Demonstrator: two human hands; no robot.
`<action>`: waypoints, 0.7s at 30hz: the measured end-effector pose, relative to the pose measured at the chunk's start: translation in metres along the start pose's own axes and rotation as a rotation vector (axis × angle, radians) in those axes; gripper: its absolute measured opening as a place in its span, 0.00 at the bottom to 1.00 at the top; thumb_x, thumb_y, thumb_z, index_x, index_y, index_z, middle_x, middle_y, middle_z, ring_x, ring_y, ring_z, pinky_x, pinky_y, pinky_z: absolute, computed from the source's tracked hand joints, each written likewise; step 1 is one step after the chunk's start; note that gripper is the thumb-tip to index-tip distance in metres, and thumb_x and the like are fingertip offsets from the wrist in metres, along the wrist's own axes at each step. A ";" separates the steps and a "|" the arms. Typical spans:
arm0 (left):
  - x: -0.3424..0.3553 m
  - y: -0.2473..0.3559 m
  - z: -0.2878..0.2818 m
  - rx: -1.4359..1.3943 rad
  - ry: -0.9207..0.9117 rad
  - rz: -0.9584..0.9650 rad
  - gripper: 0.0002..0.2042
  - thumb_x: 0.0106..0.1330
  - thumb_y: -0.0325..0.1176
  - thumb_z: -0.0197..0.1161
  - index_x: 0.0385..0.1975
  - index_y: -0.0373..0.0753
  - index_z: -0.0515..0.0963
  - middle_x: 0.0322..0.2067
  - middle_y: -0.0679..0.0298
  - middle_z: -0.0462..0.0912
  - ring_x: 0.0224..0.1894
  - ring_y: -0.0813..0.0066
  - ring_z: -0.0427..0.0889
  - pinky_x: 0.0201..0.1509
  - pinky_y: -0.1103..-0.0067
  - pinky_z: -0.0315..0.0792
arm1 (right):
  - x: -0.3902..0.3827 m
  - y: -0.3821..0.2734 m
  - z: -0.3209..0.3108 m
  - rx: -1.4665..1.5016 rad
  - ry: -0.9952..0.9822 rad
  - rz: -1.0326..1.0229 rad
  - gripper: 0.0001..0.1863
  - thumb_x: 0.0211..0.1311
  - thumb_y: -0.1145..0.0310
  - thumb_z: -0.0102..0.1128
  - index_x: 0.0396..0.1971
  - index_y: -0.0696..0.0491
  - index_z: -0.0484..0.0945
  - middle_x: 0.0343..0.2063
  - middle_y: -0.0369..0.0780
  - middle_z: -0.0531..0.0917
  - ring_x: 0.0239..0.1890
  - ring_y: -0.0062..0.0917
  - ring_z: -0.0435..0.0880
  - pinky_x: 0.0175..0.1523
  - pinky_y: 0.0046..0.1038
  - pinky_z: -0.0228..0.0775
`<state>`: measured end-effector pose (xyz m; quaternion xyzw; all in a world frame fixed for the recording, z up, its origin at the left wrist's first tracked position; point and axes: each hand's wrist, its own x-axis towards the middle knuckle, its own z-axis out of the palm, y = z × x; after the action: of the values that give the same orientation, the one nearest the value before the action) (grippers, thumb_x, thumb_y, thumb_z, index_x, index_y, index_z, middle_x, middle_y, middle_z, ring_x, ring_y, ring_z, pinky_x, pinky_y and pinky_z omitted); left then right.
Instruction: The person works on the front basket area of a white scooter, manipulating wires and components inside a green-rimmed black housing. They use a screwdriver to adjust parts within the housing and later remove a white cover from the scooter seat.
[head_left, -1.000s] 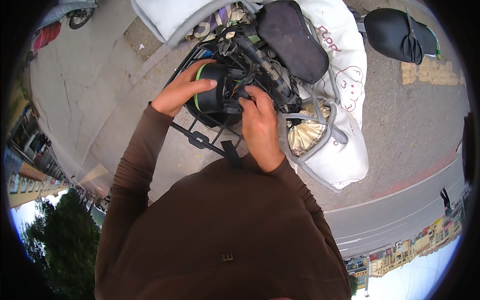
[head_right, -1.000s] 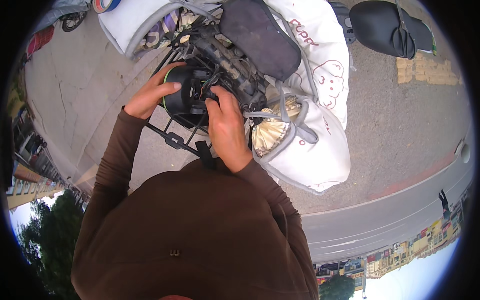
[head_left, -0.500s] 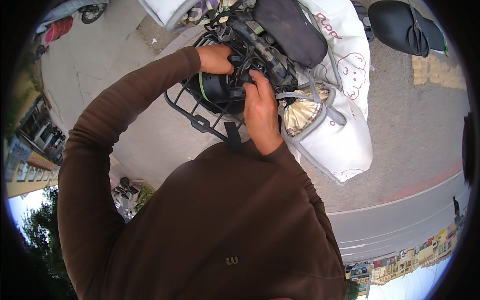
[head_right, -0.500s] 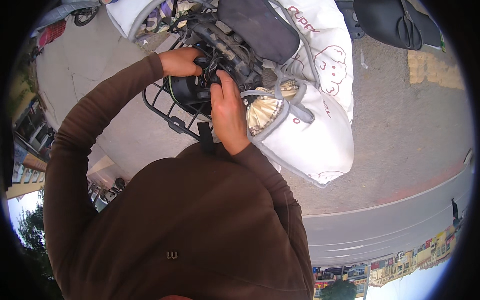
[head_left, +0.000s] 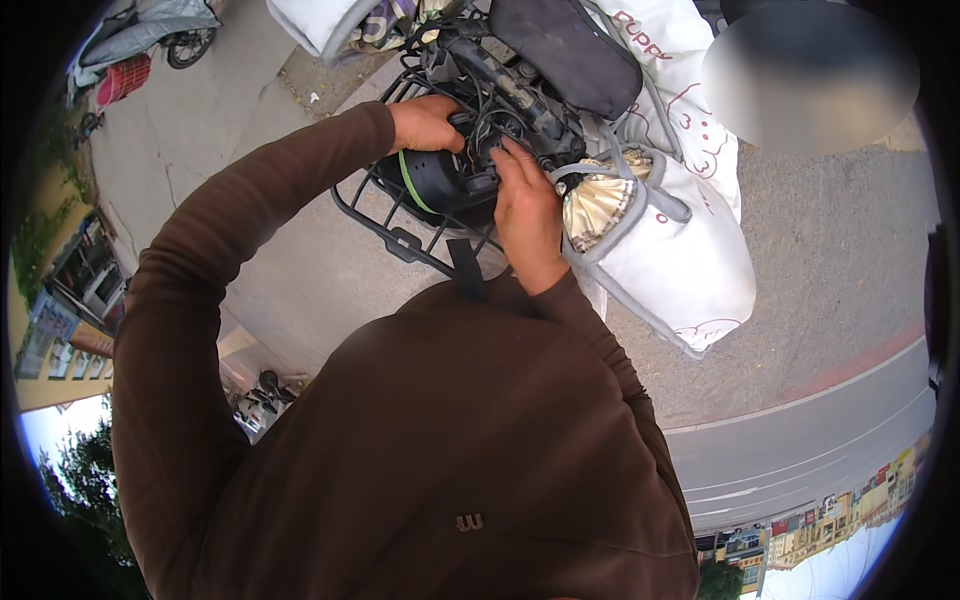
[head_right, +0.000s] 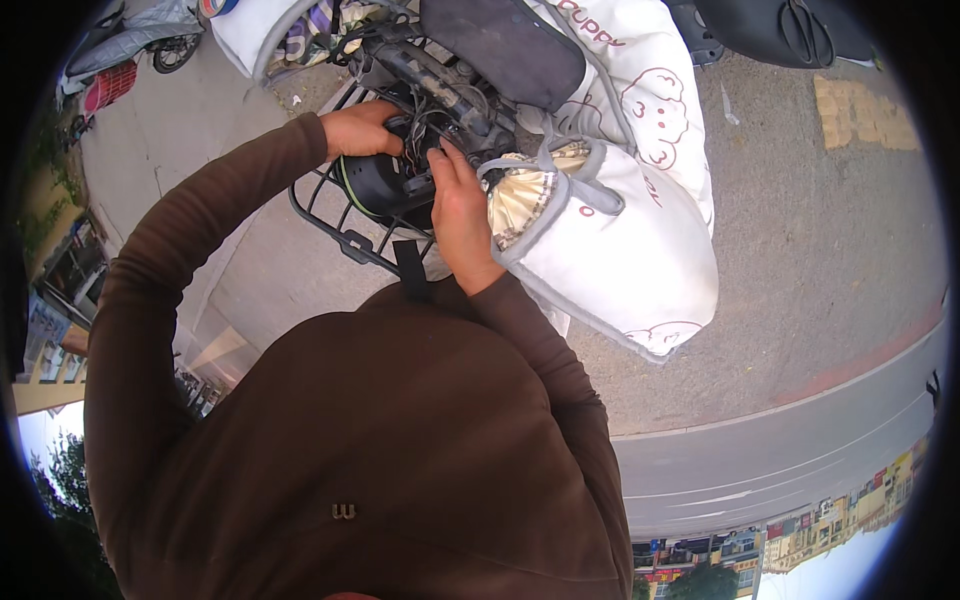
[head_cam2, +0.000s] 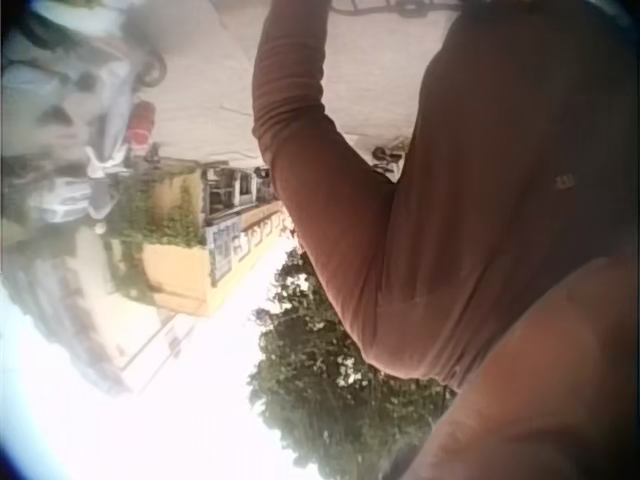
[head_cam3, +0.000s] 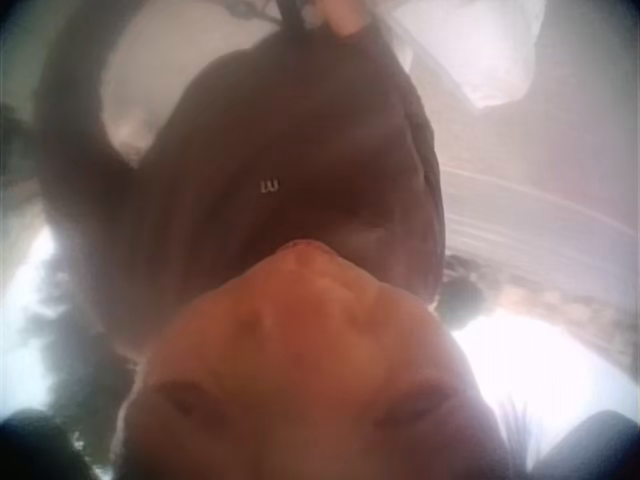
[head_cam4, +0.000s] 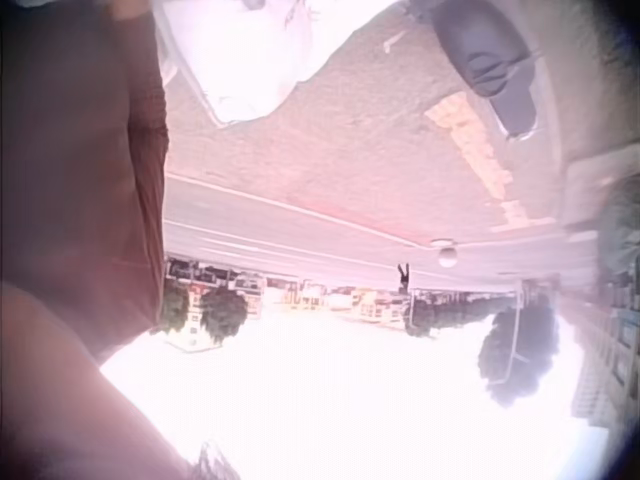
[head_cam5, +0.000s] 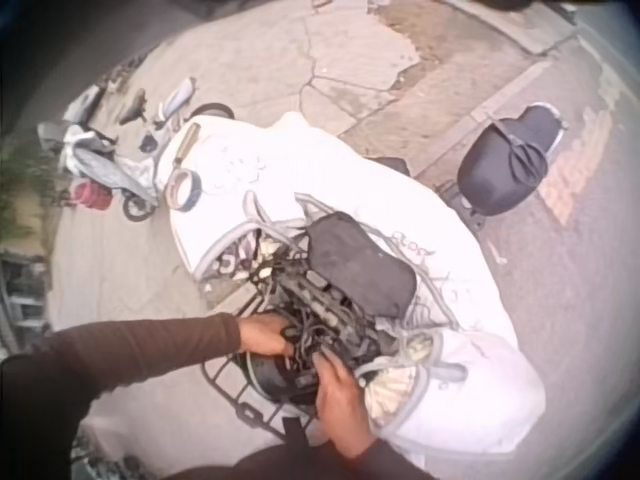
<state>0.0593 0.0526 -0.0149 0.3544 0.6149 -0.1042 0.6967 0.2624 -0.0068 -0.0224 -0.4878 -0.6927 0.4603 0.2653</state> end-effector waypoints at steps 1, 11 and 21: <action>0.001 -0.001 0.001 0.028 0.029 -0.001 0.21 0.54 0.30 0.62 0.49 0.33 0.77 0.41 0.54 0.82 0.43 0.68 0.80 0.48 0.76 0.73 | 0.000 0.002 0.001 0.044 0.003 0.015 0.13 0.59 0.83 0.53 0.44 0.58 0.79 0.47 0.46 0.81 0.47 0.42 0.82 0.51 0.33 0.74; 0.005 -0.010 0.000 0.241 0.123 0.102 0.21 0.51 0.30 0.62 0.47 0.32 0.78 0.39 0.52 0.83 0.42 0.64 0.82 0.49 0.75 0.73 | 0.002 0.014 0.005 0.342 -0.032 0.108 0.08 0.61 0.82 0.55 0.38 0.59 0.80 0.44 0.44 0.83 0.45 0.37 0.83 0.50 0.29 0.74; 0.002 -0.020 -0.001 0.138 0.085 0.151 0.20 0.53 0.28 0.60 0.48 0.32 0.78 0.37 0.55 0.84 0.40 0.70 0.80 0.47 0.76 0.73 | 0.009 0.013 0.003 0.455 -0.177 0.247 0.06 0.62 0.82 0.53 0.36 0.62 0.79 0.44 0.44 0.83 0.47 0.32 0.82 0.54 0.26 0.71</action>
<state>0.0475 0.0388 -0.0245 0.4509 0.6070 -0.0784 0.6497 0.2623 0.0018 -0.0359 -0.4543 -0.5271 0.6738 0.2487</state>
